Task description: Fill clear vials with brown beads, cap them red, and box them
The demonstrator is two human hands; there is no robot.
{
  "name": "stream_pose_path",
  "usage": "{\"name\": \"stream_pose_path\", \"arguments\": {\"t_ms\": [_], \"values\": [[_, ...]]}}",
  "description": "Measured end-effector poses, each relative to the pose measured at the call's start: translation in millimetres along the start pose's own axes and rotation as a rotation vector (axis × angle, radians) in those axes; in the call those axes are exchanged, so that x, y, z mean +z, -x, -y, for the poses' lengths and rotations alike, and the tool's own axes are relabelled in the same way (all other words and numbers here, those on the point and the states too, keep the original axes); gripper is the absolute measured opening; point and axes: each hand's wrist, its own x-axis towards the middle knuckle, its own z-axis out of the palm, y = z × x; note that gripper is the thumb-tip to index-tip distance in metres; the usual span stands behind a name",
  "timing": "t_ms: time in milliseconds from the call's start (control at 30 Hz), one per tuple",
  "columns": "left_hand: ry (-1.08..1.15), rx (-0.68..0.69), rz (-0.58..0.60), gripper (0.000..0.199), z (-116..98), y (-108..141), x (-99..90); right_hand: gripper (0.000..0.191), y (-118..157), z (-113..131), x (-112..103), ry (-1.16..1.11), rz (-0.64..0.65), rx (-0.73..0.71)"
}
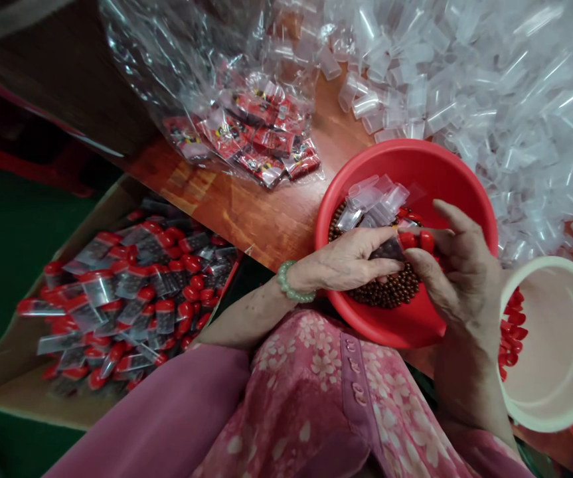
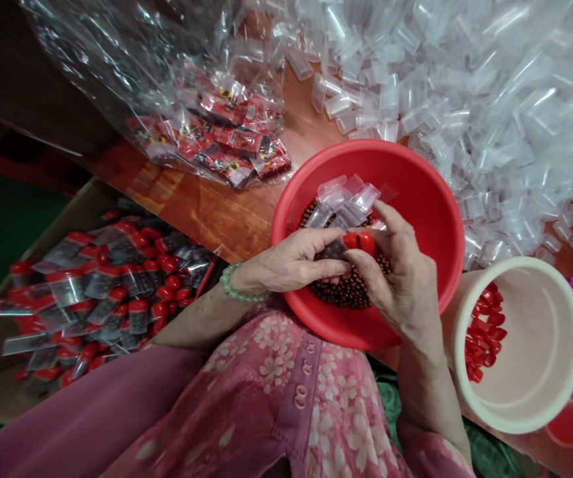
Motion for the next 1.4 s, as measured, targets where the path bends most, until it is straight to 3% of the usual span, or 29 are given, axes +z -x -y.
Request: {"name": "stream_pose_path", "arguments": {"t_ms": [100, 333, 667, 933, 1100, 1400], "values": [[-0.044, 0.035, -0.004, 0.018, 0, 0, -1.1, 0.058, 6, 2, 7, 0.100, 0.041, -0.121], [0.001, -0.027, 0.040, 0.012, -1, 0, 0.0, 0.101, 7, 4, 8, 0.301, 0.150, -0.235], [-0.211, -0.053, -0.110, 0.008, 3, 0, -0.5, 0.066, 6, 10, 37, 0.568, 0.059, -0.210], [-0.096, -0.011, -0.108, 0.009, 5, -7, 3.6, 0.072, -1, 18, 36, 0.661, 0.026, -0.232], [-0.023, 0.006, -0.056, 0.008, 7, -11, 4.4, 0.067, -4, 9, 33, 0.644, 0.020, -0.231], [-0.043, -0.038, -0.035, 0.025, 7, -7, 9.2, 0.060, 1, -2, 35, 0.678, 0.036, -0.201]]}}
